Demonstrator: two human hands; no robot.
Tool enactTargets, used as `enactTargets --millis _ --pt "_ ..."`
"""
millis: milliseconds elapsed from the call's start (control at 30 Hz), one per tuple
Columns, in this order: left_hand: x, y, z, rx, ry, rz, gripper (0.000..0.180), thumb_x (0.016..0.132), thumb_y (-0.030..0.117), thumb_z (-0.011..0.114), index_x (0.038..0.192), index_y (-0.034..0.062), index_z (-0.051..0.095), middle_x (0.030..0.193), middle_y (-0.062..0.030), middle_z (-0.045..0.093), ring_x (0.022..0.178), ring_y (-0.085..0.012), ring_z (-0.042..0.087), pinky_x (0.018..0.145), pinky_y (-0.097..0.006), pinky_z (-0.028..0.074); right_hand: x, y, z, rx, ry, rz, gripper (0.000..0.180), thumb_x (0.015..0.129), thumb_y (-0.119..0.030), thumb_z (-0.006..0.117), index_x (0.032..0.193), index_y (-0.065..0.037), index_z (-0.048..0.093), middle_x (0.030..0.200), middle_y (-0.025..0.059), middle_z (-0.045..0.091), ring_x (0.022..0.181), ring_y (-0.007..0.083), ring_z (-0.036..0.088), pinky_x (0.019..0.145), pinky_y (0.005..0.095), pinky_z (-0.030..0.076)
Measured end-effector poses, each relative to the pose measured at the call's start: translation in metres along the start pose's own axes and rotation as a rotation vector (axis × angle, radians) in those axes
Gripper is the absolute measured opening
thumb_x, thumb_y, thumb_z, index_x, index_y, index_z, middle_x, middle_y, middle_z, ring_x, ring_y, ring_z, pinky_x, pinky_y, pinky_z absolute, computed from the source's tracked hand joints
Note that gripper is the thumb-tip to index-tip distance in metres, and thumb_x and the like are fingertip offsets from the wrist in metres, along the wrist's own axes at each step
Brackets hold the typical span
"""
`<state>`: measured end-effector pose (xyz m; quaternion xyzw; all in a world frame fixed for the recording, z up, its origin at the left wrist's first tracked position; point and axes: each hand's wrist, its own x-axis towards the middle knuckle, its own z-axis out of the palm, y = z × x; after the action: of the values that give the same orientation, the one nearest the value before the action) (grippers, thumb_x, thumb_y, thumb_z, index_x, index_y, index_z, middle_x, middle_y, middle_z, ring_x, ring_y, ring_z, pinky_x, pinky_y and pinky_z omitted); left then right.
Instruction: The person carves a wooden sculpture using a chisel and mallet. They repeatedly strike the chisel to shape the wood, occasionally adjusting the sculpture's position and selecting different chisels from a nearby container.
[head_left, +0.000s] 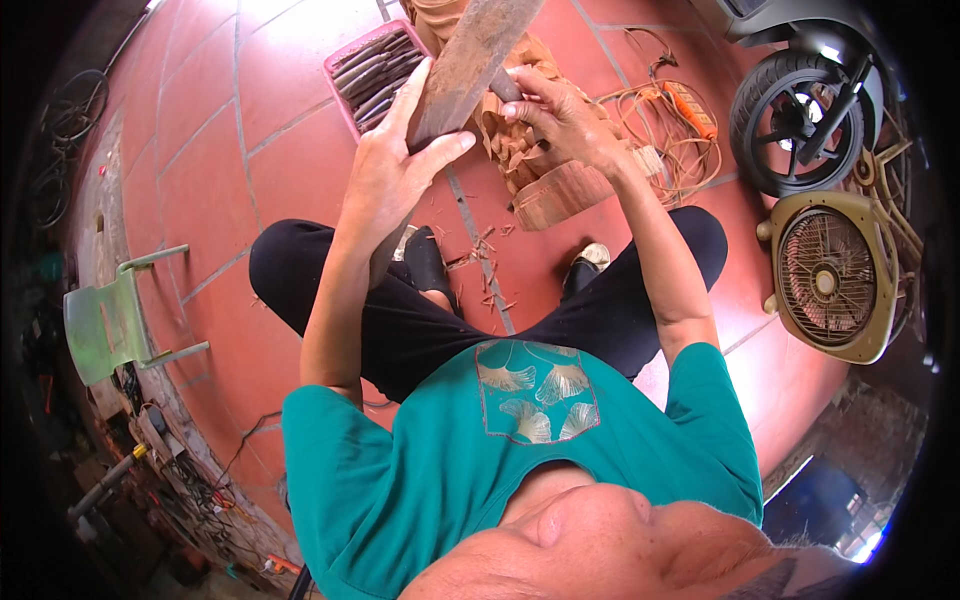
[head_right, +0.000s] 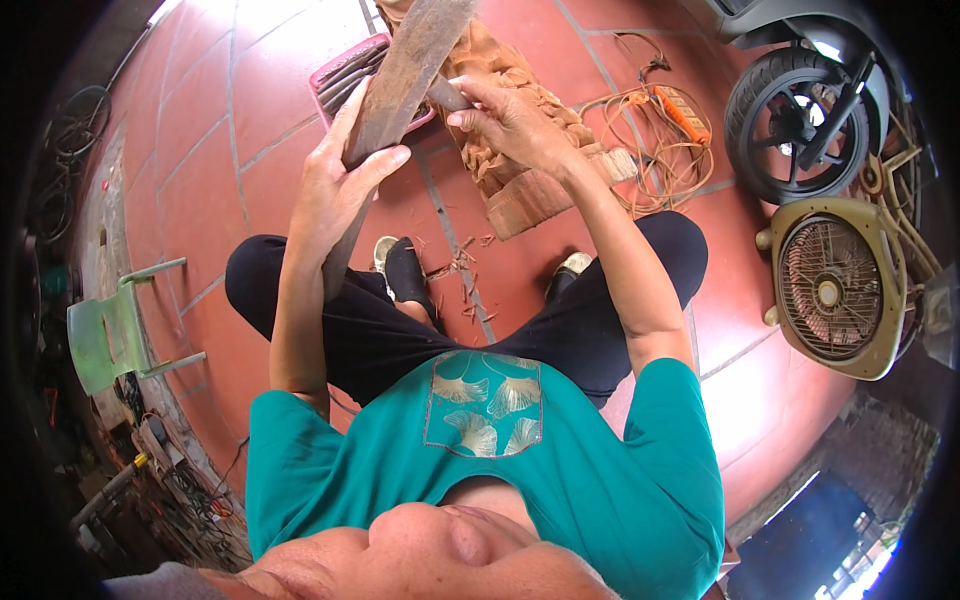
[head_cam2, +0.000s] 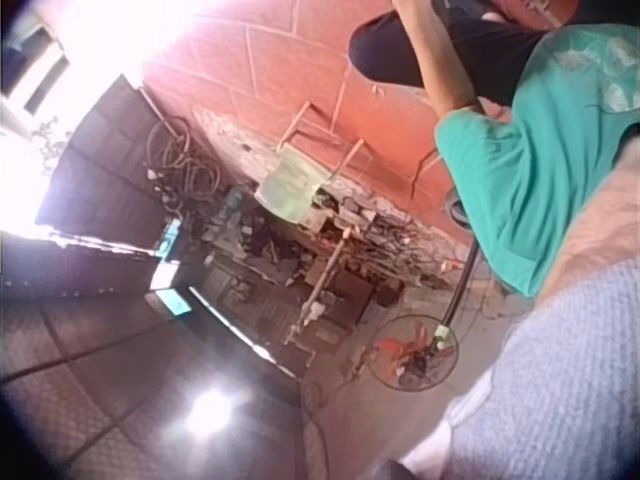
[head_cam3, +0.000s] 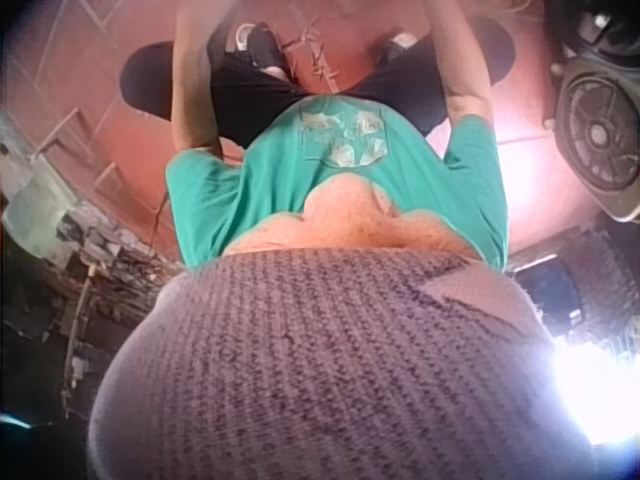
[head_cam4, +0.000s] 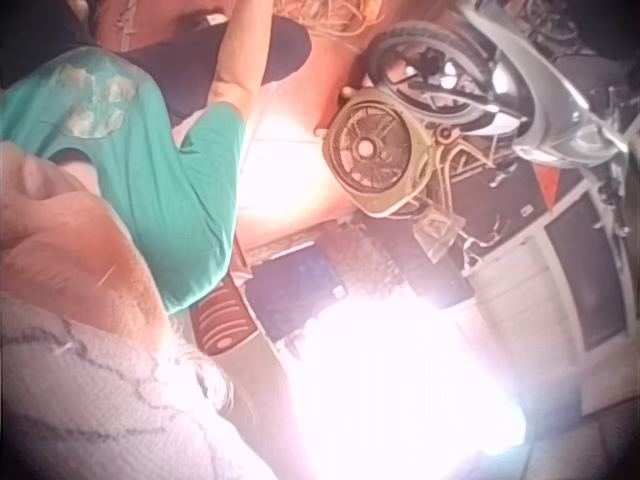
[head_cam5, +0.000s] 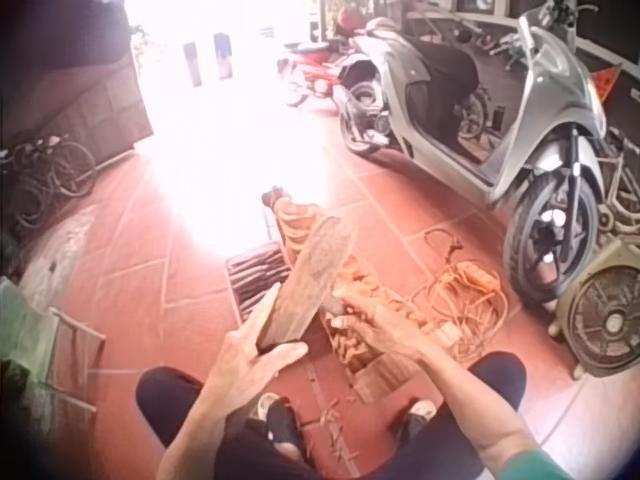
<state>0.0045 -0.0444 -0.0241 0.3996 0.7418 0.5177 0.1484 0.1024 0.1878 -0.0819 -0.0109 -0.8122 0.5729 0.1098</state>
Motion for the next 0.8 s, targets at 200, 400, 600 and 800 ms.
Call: enactTargets --millis 200,400,600,800 --pt "-0.003 0.019 -0.006 -0.26 0.125 -0.111 0.079 0.09 0.023 0.078 0.157 0.0056 0.038 0.115 -0.011 0.07 0.079 -0.0124 0.065 0.064 -0.027 0.054 0.002 0.009 -0.001 0.0 0.005 0.041 0.03 0.1 -0.021 0.066 0.127 -0.008 0.06 0.091 0.0019 0.06 0.086 0.0123 0.056 0.079 0.0313 0.048" --pt "0.0 -0.011 0.0 0.007 0.014 -0.015 0.081 0.09 0.027 0.078 0.156 0.0042 0.038 0.122 -0.0144 0.067 0.09 -0.0144 0.066 0.076 -0.029 0.055 0.003 0.015 0.005 -0.051 0.024 -0.068 0.03 0.1 -0.022 0.067 0.127 -0.009 0.061 0.089 0.0032 0.057 0.082 0.0119 0.054 0.075 0.0309 0.047" --pt "-0.005 0.006 -0.002 -0.222 0.051 -0.078 0.076 0.092 0.023 0.077 0.155 0.0037 0.04 0.122 -0.0133 0.066 0.095 -0.0144 0.064 0.077 -0.028 0.054 0.004 0.009 0.008 0.006 0.011 -0.004 0.031 0.099 -0.022 0.068 0.128 -0.01 0.061 0.089 0.0025 0.058 0.081 0.0114 0.054 0.074 0.0309 0.047" --pt "-0.006 0.011 0.001 -0.201 0.099 -0.027 0.076 0.092 0.019 0.075 0.156 0.0021 0.038 0.127 -0.0154 0.065 0.11 -0.0177 0.064 0.093 -0.03 0.052 0.006 -0.004 0.014 -0.057 -0.049 -0.032 0.034 0.098 -0.022 0.069 0.13 -0.011 0.061 0.088 0.0016 0.06 0.08 0.0115 0.055 0.075 0.0306 0.047"
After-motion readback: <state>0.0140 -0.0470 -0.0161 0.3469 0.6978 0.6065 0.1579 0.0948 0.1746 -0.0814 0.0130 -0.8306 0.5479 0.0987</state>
